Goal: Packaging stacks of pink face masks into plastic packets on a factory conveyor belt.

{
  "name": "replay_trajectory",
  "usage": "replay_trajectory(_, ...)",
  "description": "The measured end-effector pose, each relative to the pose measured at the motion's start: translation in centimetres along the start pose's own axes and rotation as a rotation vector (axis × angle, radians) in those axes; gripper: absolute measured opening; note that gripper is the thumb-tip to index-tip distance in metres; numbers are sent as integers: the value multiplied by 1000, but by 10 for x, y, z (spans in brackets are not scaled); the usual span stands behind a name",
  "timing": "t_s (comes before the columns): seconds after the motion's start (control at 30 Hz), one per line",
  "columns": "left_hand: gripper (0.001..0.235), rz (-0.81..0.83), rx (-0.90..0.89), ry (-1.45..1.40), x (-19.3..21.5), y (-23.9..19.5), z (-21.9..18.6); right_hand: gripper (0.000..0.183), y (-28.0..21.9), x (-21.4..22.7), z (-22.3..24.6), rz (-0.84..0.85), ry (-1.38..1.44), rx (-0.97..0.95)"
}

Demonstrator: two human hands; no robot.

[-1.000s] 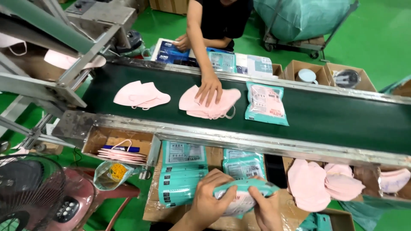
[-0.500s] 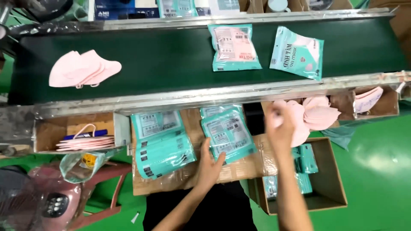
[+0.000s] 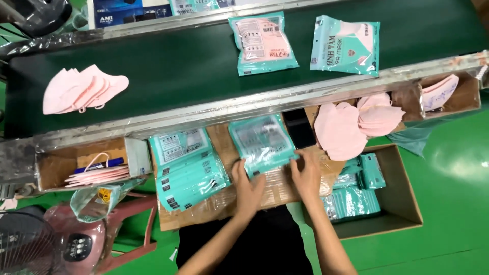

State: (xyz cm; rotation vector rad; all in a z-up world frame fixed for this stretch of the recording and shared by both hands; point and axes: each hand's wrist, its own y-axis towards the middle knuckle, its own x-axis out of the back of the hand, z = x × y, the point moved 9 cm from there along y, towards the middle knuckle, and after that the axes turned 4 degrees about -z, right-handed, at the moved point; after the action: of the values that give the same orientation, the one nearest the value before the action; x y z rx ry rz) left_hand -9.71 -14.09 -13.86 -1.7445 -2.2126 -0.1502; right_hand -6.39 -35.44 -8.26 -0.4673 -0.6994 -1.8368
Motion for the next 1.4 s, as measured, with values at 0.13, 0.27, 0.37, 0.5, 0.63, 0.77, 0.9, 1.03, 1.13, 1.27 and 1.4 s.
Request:
replay_trajectory(0.13,73,-32,-2,97,-7,41,40,21,17,-14,13,15,-163,165)
replay_trajectory(0.27,75,-82,-151,276,-13,57,60,15,23,-24,-10,64,-92,96)
replay_trajectory(0.37,76,-108,-202,234,-4,41,22,19,35,2,-10,-85,-68,157)
replay_trajectory(0.5,69,5,-250,102,-12,12,-49,40,70,49,-41,-316,-161,187)
replay_trajectory(0.63,62,246,-234,65,-53,-7,-59,53,99,65,-63,-322,-476,263)
replay_trajectory(0.77,58,348,-298,54,-93,-6,-61,56,108,58,-85,-217,-620,318)
replay_trajectory(0.9,56,440,-468,28,-150,14,-85,47,92,82,-107,-308,-473,141)
replay_trajectory(1.03,75,428,-347,164,-250,78,-57,54,84,82,-138,-382,-406,84)
replay_trajectory(1.13,88,419,10,261,-316,129,18,52,78,82,-139,-400,-295,94)
replay_trajectory(1.27,92,215,-152,422,-310,128,-26,52,82,84,-139,-393,-265,57)
replay_trajectory(1.4,64,353,-49,457,-306,101,-27,48,76,84,-146,-372,-174,33)
